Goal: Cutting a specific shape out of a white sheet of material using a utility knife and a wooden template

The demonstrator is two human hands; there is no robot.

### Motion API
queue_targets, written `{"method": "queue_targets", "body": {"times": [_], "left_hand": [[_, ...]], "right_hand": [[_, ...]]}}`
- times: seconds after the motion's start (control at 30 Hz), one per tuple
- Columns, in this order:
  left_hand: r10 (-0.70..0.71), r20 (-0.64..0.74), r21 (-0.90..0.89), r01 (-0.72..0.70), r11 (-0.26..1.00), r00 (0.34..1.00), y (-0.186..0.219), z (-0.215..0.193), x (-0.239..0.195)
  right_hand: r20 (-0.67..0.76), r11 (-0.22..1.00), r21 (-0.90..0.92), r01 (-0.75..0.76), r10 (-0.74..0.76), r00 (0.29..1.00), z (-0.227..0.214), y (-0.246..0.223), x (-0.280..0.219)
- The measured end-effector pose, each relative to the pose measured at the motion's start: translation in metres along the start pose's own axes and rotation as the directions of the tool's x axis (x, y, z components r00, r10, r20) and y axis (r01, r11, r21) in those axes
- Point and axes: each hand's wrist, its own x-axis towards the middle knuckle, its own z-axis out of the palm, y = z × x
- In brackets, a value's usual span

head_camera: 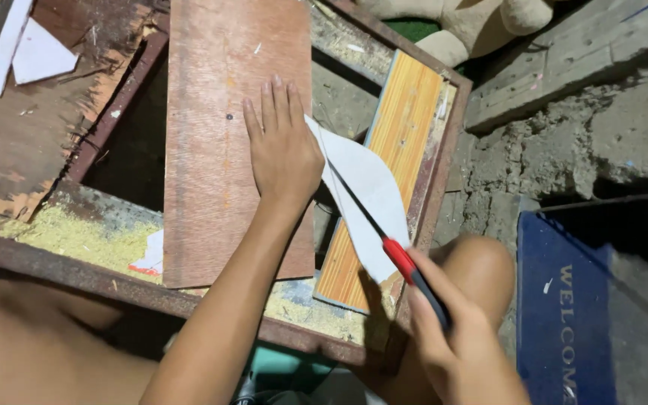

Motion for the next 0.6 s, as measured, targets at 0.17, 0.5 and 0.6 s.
{"method": "queue_targets", "body": {"times": [0.17, 0.5, 0.6], "left_hand": [[0.0, 0.047, 0.011, -0.001, 1.0, 0.999, 0.0, -0.003, -0.003], [0.043, -0.025, -0.032, -0.044, 0.998, 0.999, -0.003, -0.004, -0.004], [0.051, 0.026, -0.103, -0.048, 0.994, 0.998, -0.001, -0.028, 0.002]], "right_hand": [[-0.012, 0.925, -0.038, 0.377, -0.378, 0.926, 0.049, -0.005, 0.06], [-0.155, 0.855, 0.124, 0.503, -0.484, 0.861, 0.093, -0.01, 0.152], [-0.224, 0.827, 0.307, 0.471, -0.418, 0.88, 0.09, -0.018, 0.165]]}}
